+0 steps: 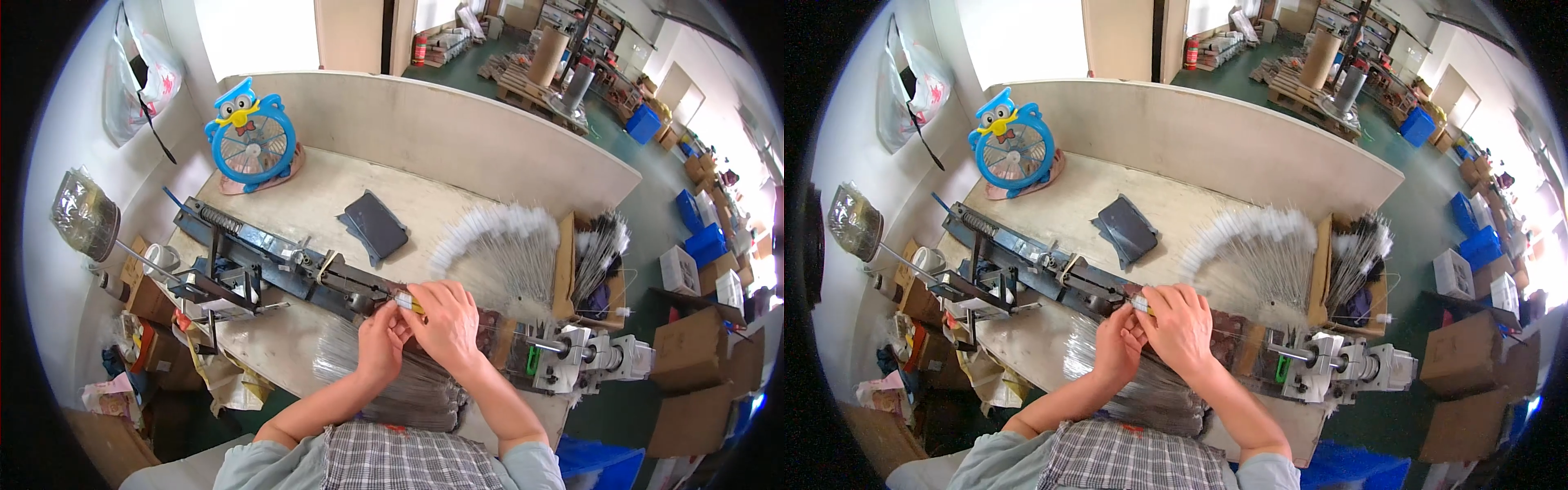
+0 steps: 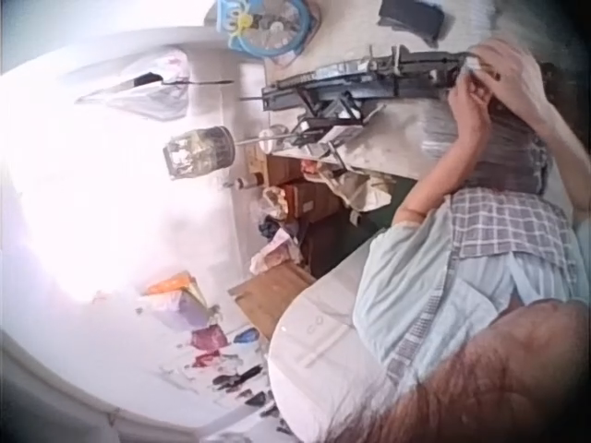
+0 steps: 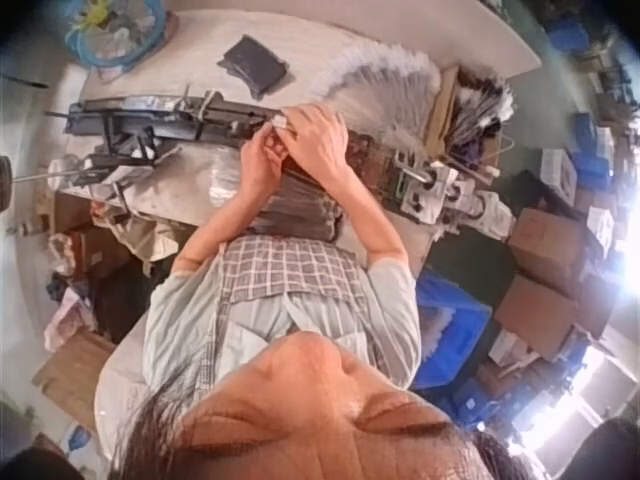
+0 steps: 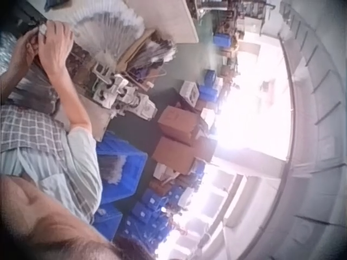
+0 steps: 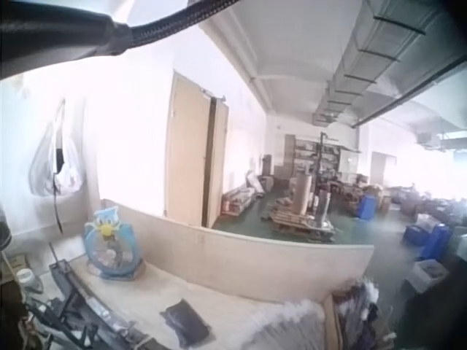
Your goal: Assembling small brushes by manually inserting filaments into ferrules and using a crimping machine.
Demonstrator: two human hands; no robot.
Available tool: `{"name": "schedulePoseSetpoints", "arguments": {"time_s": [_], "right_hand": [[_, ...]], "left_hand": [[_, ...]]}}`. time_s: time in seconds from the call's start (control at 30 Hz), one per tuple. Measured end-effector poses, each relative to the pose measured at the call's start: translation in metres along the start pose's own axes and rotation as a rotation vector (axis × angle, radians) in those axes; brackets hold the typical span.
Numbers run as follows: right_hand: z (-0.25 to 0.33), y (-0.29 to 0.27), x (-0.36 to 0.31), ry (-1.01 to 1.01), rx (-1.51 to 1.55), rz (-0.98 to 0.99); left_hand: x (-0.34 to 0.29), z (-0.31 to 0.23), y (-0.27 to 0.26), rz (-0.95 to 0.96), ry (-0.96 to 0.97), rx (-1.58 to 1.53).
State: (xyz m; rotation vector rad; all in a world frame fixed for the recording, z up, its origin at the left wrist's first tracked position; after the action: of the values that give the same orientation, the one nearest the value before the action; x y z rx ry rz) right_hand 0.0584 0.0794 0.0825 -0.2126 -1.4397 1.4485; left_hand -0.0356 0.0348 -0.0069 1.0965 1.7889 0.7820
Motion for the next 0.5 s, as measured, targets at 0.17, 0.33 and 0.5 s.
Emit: {"name": "schedulePoseSetpoints", "arguments": {"time_s": [0.17,0.33,0.5], "right_hand": [[-0.004,-0.005,-0.005,-0.093,-0.007,-0.076],[-0.012,-0.008,-0.010,-0.098,0.023,-0.064],[-0.017,-0.013,-0.013,-0.112,0.042,-0.046]], "left_hand": [[0.000,0.002,0.000,0.028,0.077,0.026],[0.000,-0.002,0.004,0.014,0.098,0.046],[-0.001,0.001,0.009,0.033,0.082,0.068]]}}
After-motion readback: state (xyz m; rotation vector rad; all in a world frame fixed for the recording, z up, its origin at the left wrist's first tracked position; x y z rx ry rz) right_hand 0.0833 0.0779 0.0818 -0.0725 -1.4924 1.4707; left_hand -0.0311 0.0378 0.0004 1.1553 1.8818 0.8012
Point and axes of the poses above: each hand's wrist, its own x-axis towards the middle knuckle, its own y-axis out of the palm, z = x × y, the point moved 5 cm from there along x, towards the middle knuckle, and after that the axes turned 11 degrees about -x, right-handed, at the moved point
